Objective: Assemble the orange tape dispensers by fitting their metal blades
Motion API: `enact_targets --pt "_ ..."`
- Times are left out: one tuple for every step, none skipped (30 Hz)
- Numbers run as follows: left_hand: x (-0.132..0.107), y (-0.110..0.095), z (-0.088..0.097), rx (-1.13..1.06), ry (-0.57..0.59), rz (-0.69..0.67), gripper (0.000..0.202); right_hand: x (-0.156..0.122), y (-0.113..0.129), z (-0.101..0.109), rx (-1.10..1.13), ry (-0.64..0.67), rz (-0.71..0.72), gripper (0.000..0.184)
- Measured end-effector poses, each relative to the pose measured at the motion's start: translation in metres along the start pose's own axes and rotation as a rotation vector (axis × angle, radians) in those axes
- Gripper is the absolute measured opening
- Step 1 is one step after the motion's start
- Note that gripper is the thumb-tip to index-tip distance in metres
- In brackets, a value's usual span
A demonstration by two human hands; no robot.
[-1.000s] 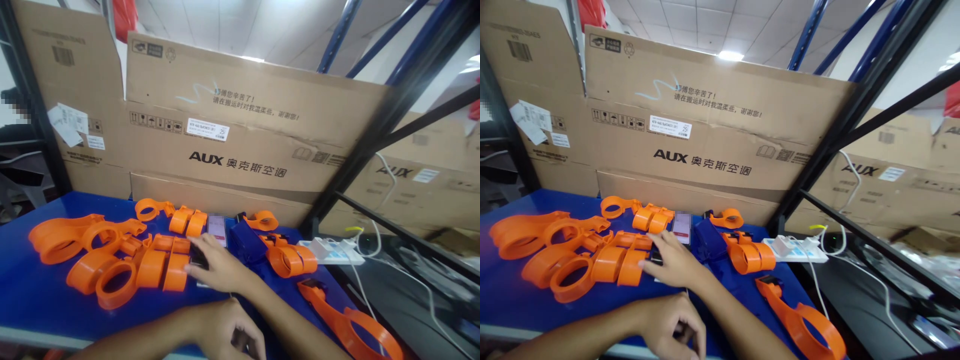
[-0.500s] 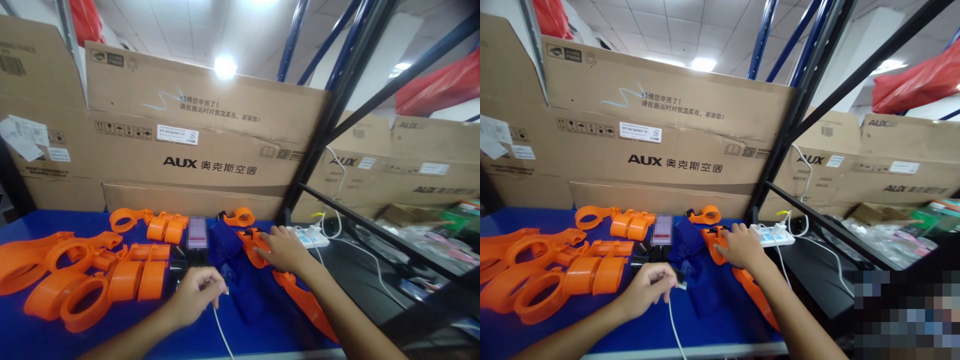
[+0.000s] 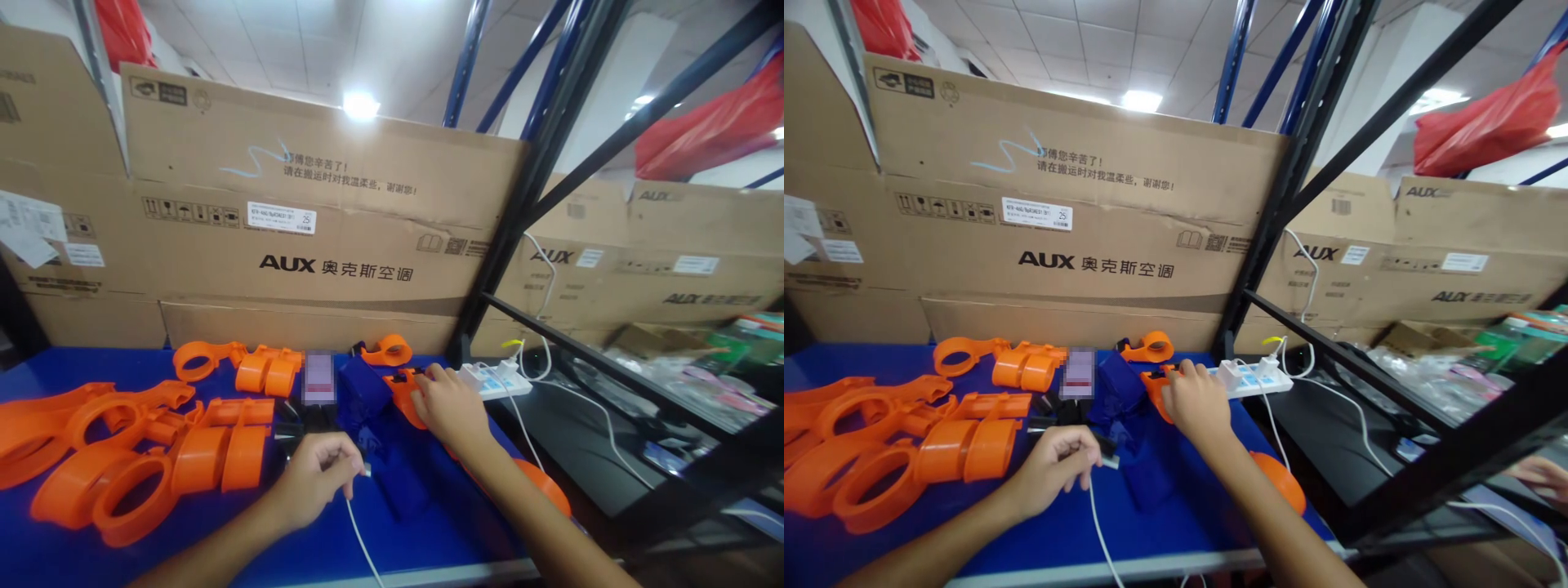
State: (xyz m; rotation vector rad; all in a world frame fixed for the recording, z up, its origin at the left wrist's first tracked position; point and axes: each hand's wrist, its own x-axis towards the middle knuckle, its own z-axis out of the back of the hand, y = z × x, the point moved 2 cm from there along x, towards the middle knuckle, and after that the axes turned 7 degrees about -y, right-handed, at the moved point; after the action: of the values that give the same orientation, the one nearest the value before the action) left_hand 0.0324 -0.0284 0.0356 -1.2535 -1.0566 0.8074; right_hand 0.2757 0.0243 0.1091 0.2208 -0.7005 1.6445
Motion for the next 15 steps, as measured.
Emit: enact_targets --pt "0.0 0.0 0.0 -0.003 0.0 -0.001 0.023 0.002 -0.001 0.003 -0.004 -0.006 -0.008 0.027" --pt "0.0 -0.001 0.001 -0.004 0.001 0.0 0.022 0.004 -0.002 0.006 -0.008 -0.015 -0.015 0.028" --pt "0.0 -0.001 0.001 -0.005 0.001 0.001 0.022 0.006 -0.003 0.009 -0.012 -0.027 -0.022 0.029" --pt "0.0 0.0 0.001 -0.006 0.001 0.003 0.022 0.008 -0.004 0.012 -0.015 -0.039 -0.028 0.029" --pt "0.0 0.0 0.001 -0.006 0.002 0.006 0.022 0.01 -0.006 0.015 -0.017 -0.051 -0.032 0.03" --pt "0.0 0.0 0.0 -0.006 0.002 0.009 0.021 0.013 -0.007 0.018 -0.017 -0.064 -0.036 0.03" --pt "0.0 0.001 0.0 -0.008 0.001 0.011 0.021 0.016 -0.009 0.021 -0.015 -0.076 -0.041 0.03" --pt "0.0 0.001 0.0 -0.01 -0.003 0.011 0.021 0.018 -0.01 0.024 -0.014 -0.087 -0.048 0.03" --pt "-0.001 0.001 0.0 -0.012 -0.006 0.01 0.021 0.021 -0.012 0.027 -0.014 -0.1 -0.055 0.03" --pt "-0.001 0.002 0.0 -0.015 -0.01 0.008 0.021 0.023 -0.013 0.03 -0.015 -0.115 -0.06 0.03" --pt "-0.001 0.002 0.0 -0.019 -0.015 0.005 0.021 0.025 -0.014 0.034 -0.016 -0.134 -0.064 0.03" --pt "-0.001 0.002 0.001 -0.024 -0.021 0.003 0.021 0.026 -0.016 0.037 -0.017 -0.156 -0.069 0.03" --pt "0.0 0.003 0.001 -0.032 -0.028 0.002 0.022 0.028 -0.017 0.042 -0.018 -0.181 -0.073 0.03" --pt "0.0 0.003 0.002 -0.043 -0.039 0.002 0.023 0.029 -0.018 0.046 -0.02 -0.21 -0.081 0.03" --pt "0.0 0.003 0.003 -0.06 -0.049 -0.001 0.023 0.029 -0.019 0.051 -0.021 -0.242 -0.091 0.03"
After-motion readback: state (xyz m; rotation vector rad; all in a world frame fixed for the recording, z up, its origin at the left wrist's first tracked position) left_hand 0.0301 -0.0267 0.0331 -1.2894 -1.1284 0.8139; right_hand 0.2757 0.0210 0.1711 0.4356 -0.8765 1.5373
